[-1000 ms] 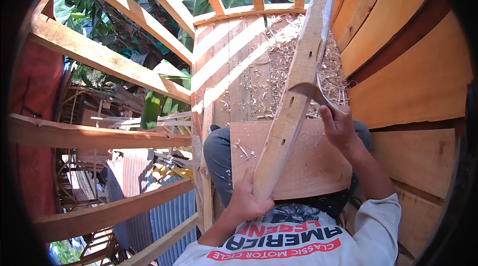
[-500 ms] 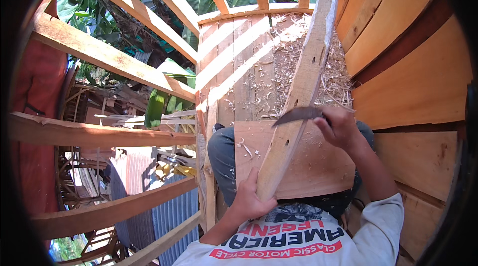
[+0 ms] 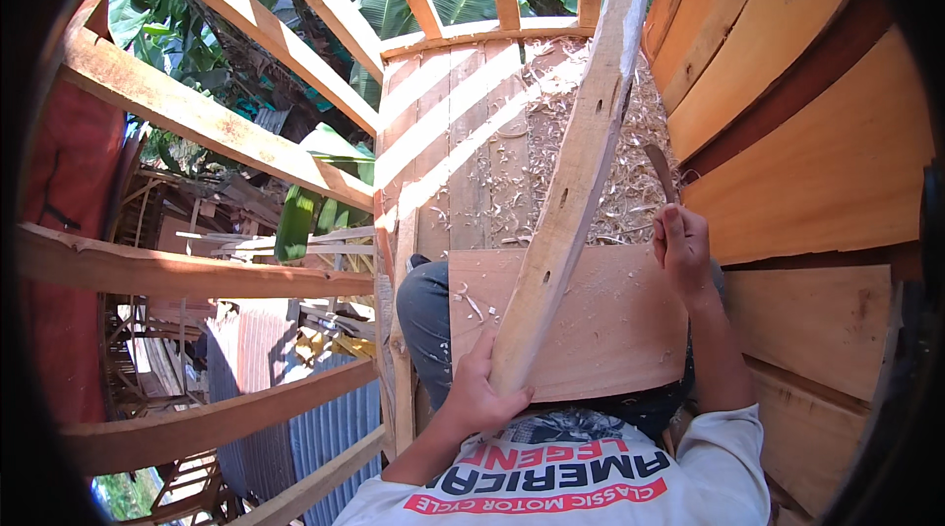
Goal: The person sits on the floor of a wooden structure and uses a curved knife to carve a long, thin piece of wood. They repeatedly shave off thin layers of wood, creating wood shavings that accumulate on the floor.
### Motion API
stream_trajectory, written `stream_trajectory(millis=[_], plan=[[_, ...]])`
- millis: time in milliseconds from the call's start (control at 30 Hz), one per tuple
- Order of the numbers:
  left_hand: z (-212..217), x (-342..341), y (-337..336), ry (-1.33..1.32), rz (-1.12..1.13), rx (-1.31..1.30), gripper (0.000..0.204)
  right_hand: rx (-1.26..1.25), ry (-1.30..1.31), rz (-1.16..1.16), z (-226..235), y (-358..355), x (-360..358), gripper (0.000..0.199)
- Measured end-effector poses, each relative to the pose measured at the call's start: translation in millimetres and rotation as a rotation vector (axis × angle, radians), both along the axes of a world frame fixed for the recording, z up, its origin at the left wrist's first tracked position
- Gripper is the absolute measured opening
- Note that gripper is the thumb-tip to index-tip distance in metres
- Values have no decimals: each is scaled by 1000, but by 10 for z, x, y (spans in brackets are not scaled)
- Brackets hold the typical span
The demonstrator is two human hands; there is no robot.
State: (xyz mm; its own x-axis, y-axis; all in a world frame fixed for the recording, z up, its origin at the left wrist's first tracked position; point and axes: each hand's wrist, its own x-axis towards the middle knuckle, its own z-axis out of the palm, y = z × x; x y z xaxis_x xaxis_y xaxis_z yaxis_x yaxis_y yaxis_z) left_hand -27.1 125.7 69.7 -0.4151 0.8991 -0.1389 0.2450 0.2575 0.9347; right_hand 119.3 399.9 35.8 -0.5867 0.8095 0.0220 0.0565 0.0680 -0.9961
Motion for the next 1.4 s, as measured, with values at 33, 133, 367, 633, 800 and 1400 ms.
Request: stream_trajectory(millis=[33, 133, 367, 633, 800, 1400], plan=[[10, 1, 34, 18, 6, -15, 66, 11, -27, 18, -42, -67, -1, 51], [17, 48, 96, 63, 39, -30, 64, -21, 17, 78, -79, -304, -19, 53], [16, 102, 152, 138, 97, -1, 64, 513, -180, 141, 74, -620, -23, 44], [149, 125, 145, 195, 164, -50, 61, 569, -380, 131, 130, -714, 152, 46], [132, 120, 117, 283, 146, -38, 62, 611, -535, 120, 183, -739, 194, 50], [106, 175, -204, -2, -76, -490, 60, 487, -941, 266, 168, -1135, 364, 64]])
